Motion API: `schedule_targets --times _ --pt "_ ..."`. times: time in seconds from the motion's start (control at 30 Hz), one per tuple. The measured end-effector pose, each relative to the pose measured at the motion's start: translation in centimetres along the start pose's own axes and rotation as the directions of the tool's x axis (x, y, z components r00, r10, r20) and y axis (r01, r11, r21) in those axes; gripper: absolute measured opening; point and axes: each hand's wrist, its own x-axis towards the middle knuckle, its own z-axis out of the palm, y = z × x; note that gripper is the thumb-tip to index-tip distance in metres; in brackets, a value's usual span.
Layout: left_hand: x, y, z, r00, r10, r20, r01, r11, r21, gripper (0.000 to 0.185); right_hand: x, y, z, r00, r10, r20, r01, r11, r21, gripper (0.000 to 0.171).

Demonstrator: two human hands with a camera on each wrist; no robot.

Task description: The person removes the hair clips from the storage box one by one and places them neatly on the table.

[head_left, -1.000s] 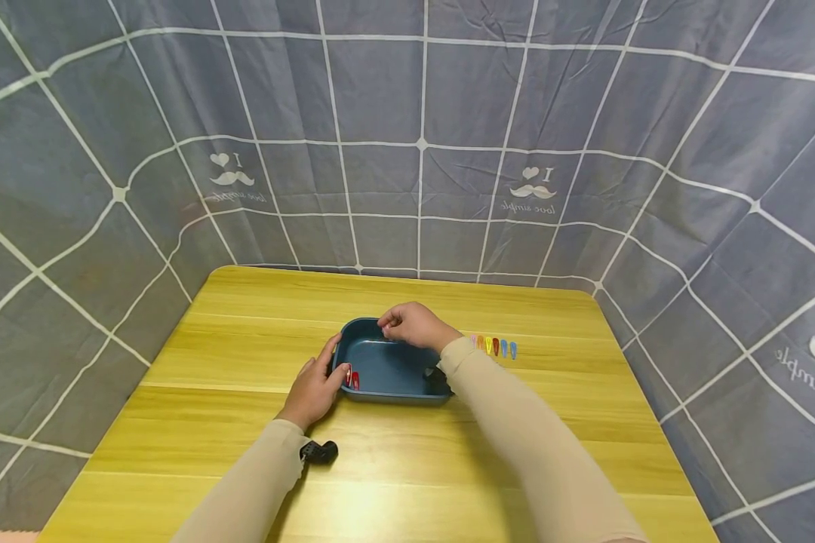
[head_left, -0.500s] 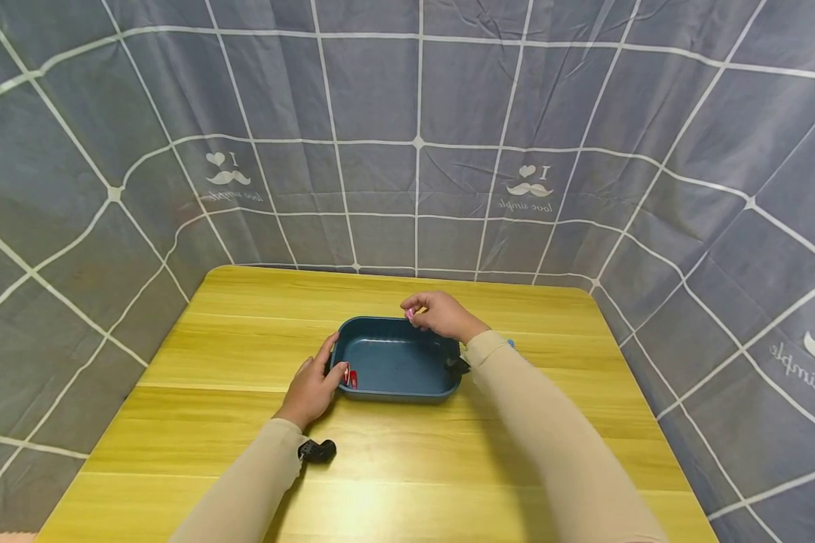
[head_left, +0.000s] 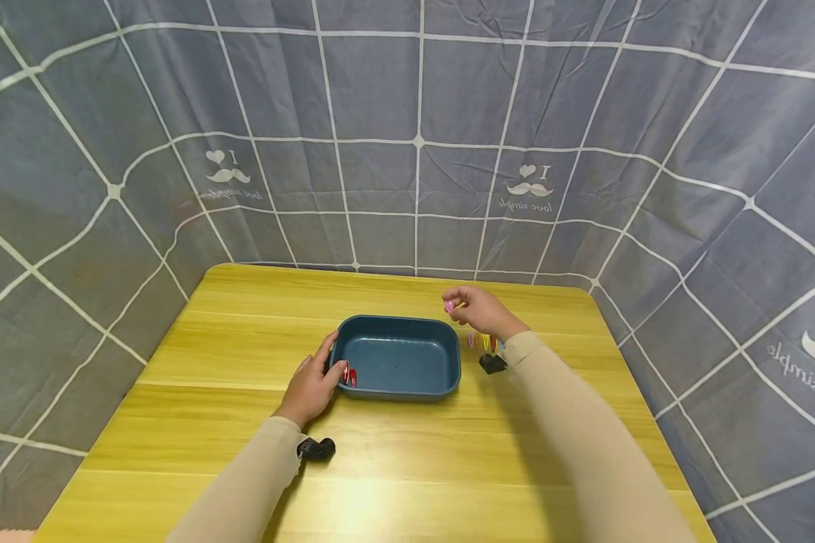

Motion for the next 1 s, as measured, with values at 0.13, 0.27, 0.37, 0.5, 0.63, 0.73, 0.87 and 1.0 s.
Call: schedule_targets --times 0.13,0.27,0.37,0.5,0.63,0.73,0.87,1.0 --pt "0.0 0.0 -0.1 1.000 0.003 0.005 -0.003 1.000 0.007 0.065 -1.0 1.5 -1.4 0.999 0.021 -0.032 -0.022 1.000 -0.005 0.038" --pt "0.0 0.0 0.0 1.000 0.007 0.007 -0.007 1.000 0.008 0.064 -2.0 3.1 -2.9 0.996 0.061 -0.065 -0.061 0.998 0.003 0.042" --pt "0.1 0.0 0.0 1.000 0.009 0.005 -0.009 1.000 0.006 0.064 -2.7 4.3 -3.9 0.992 0.097 -0.084 -0.096 0.995 0.016 0.046" --pt "0.1 0.0 0.0 1.000 0.009 0.003 -0.009 1.000 0.010 0.064 -3.5 6.1 -5.1 0.985 0.134 -0.105 -0.132 0.991 0.025 0.049" --pt "0.1 0.0 0.0 1.000 0.015 -0.003 -0.015 1.000 0.011 0.064 -4.4 7.8 -5.8 0.979 0.159 -0.130 -0.158 0.987 0.020 0.050" --pt "0.1 0.1 0.0 1.000 0.018 -0.010 -0.018 1.000 0.008 0.064 -4.9 8.9 -6.2 0.973 0.174 -0.151 -0.175 0.985 0.002 0.051" --pt "0.1 0.1 0.0 1.000 0.020 -0.014 -0.020 1.000 0.013 0.064 -5.7 9.9 -6.5 0.970 0.182 -0.163 -0.188 0.982 -0.023 0.051" --pt "0.1 0.1 0.0 1.000 0.018 -0.011 -0.018 1.000 0.013 0.064 -6.3 10.7 -6.6 0.964 0.205 -0.168 -0.222 0.971 -0.091 0.050"
